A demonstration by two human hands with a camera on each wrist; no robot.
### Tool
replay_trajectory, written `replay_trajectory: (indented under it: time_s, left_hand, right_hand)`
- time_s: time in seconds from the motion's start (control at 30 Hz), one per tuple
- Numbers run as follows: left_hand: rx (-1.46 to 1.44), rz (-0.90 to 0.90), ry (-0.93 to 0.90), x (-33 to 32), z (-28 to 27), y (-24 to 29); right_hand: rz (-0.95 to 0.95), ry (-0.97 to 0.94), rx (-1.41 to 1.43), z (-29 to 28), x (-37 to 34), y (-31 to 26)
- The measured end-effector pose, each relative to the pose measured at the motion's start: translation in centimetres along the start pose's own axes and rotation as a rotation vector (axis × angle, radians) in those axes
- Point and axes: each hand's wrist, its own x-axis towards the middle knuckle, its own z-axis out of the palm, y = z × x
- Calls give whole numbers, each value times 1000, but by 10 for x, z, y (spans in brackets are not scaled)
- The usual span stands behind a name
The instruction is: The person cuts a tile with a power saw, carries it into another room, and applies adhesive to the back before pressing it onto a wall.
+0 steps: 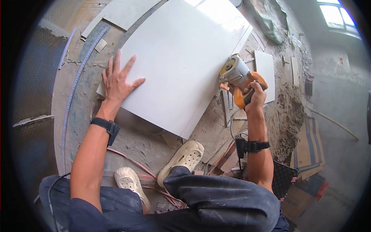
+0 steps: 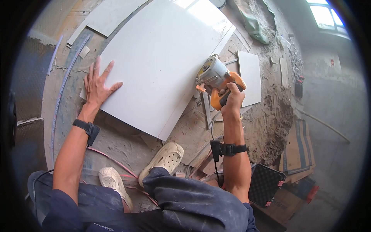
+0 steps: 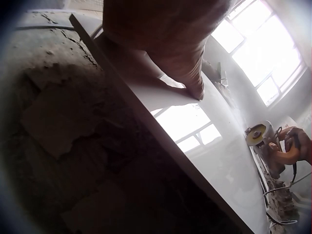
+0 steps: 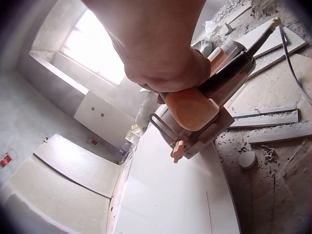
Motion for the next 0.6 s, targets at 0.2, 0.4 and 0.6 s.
replay_trajectory:
  time_s: [0.2, 0.4, 0.6]
  left_hand:
    - [-4, -2, -12, 0, -1, 0]
    - [-1, -4, -4, -1, -1, 1]
    - [-14, 1, 5, 0, -1, 0]
  right_hand:
    - [-10, 9, -1, 0, 1, 1]
    - [-13, 5, -40, 4, -1, -2]
    - [-12, 4, -29, 2, 1, 2]
